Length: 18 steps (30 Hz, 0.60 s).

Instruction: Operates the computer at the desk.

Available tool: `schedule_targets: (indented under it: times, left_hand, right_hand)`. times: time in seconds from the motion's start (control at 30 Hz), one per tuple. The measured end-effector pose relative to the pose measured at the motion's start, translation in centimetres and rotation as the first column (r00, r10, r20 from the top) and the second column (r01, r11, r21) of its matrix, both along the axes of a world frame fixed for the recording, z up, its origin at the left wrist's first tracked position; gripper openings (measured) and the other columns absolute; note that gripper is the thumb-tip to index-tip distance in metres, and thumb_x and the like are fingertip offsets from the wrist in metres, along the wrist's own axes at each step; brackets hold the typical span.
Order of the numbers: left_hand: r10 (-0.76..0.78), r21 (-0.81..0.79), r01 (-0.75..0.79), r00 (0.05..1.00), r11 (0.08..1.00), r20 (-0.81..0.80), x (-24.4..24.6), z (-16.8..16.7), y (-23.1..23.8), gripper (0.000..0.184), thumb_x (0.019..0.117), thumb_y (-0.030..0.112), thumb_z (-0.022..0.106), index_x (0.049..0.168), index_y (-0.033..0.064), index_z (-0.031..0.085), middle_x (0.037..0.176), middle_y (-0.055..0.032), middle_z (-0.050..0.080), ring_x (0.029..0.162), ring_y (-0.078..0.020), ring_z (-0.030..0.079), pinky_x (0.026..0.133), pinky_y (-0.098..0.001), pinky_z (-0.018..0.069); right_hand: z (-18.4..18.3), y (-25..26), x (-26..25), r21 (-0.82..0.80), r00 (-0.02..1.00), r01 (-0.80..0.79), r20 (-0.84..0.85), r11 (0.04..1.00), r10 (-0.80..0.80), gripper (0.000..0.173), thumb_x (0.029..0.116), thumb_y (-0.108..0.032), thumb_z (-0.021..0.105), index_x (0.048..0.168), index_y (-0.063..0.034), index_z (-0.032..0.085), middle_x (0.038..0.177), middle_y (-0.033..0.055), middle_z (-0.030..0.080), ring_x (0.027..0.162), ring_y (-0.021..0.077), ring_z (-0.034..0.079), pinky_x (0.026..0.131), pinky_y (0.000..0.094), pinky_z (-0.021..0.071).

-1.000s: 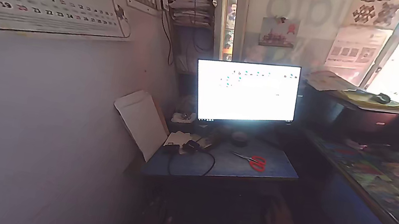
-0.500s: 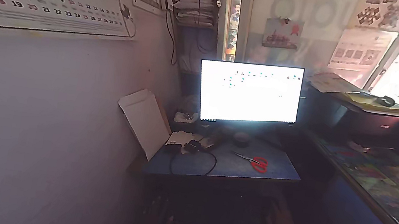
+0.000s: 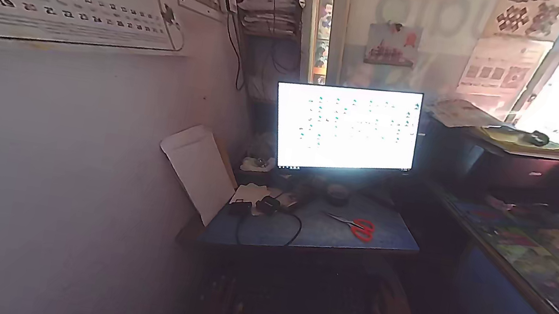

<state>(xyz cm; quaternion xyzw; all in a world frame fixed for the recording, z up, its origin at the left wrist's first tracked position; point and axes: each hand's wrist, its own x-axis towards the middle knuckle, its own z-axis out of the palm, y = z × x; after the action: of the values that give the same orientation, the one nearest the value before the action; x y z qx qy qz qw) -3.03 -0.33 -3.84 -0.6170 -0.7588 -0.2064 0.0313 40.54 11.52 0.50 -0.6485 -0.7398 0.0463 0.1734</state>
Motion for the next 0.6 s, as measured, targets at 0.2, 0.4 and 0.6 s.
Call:
schedule_targets:
  times: [0.2,0.4,0.6]
  left_hand:
    - [0.011,-0.05,-0.008,0.999,0.999,0.053,1.1,2.0,0.0,0.06,0.1059,0.042,0.042,0.156,0.0087,0.042,0.163,-0.0218,0.034,0.153,-0.0403,0.028,0.125,-0.0582,0.0193]
    - [0.011,-0.034,-0.008,0.996,0.999,0.088,0.9,1.4,0.0,0.061,0.1066,0.042,0.04,0.156,0.0064,0.041,0.165,-0.0222,0.031,0.155,-0.0405,0.024,0.126,-0.0583,0.0163]
    - [-0.015,-0.041,0.017,0.997,0.999,0.07,0.5,0.9,0.1,0.06,0.1072,0.042,0.04,0.156,0.0062,0.041,0.165,-0.0233,0.029,0.154,-0.0425,0.023,0.125,-0.0592,0.0164]
  right_hand:
    - [0.8,-0.3,-0.1,-0.05,1.0,0.016,-0.018,0.999,-0.017,0.053,0.1003,-0.035,0.055,0.149,-0.0131,0.055,0.156,0.0184,0.047,0.145,0.036,0.044,0.119,0.0509,0.0378]
    - [1.1,-0.2,0.0,-0.076,0.996,0.087,0.009,0.993,-0.086,0.059,0.0976,-0.036,0.055,0.149,-0.0077,0.053,0.155,0.018,0.048,0.145,0.0348,0.045,0.12,0.0495,0.0355]
    - [2.1,-0.5,-0.2,-0.138,0.992,0.12,-0.025,0.983,-0.124,0.072,0.0952,-0.041,0.061,0.154,-0.0037,0.043,0.161,0.0189,0.04,0.15,0.0332,0.038,0.123,0.0471,0.0327]
